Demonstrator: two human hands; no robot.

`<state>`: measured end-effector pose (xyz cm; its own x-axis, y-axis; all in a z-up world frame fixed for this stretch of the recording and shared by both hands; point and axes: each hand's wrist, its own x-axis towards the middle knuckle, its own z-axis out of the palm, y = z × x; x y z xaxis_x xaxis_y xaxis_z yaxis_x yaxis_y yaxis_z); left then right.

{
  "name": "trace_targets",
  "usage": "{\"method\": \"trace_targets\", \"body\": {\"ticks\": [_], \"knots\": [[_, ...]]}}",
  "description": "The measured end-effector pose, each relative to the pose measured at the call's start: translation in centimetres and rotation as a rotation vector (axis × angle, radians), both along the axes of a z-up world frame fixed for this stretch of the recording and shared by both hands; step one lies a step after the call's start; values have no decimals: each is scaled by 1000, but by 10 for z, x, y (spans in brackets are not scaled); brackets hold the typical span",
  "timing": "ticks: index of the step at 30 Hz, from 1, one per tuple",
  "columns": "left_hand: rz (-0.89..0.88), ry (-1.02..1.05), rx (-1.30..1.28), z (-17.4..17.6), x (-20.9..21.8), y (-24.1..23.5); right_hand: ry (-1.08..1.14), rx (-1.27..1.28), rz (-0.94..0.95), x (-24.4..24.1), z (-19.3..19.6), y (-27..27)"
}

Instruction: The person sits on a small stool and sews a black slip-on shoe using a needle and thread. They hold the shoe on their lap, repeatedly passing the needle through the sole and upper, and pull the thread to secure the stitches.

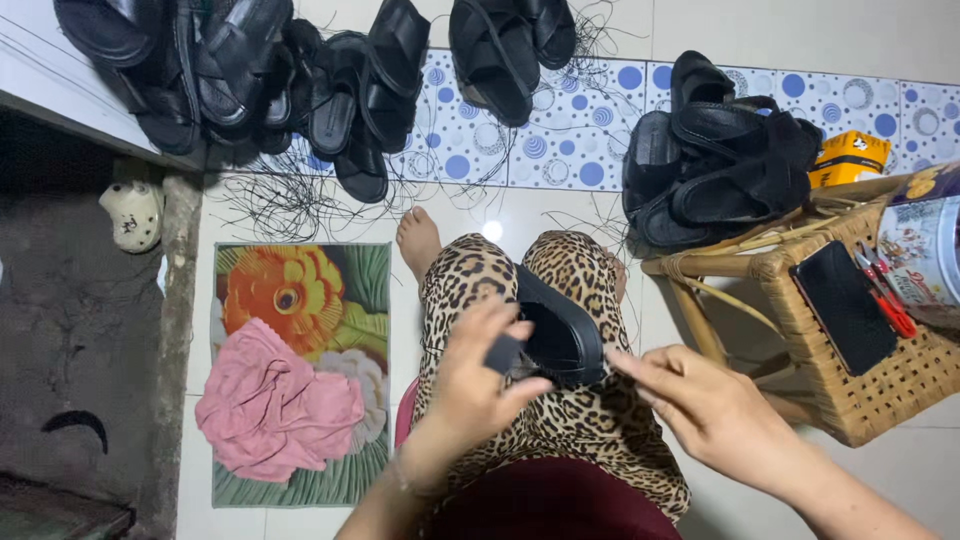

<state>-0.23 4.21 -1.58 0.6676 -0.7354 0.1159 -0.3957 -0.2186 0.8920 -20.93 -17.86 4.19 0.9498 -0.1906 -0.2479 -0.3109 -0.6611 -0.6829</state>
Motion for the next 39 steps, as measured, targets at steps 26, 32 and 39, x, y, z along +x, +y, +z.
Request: {"method": "trace_targets", "body": {"ticks": [26, 32, 39], "knots": [[-431, -370, -118, -18, 3, -47, 24, -684, 406, 26, 1, -14], [-447, -368, -87, -27, 2, -45, -4, -497, 338, 30, -16, -21], [-458, -358, -97, -27, 3, -44, 1, -455, 350, 42, -21, -15]]}}
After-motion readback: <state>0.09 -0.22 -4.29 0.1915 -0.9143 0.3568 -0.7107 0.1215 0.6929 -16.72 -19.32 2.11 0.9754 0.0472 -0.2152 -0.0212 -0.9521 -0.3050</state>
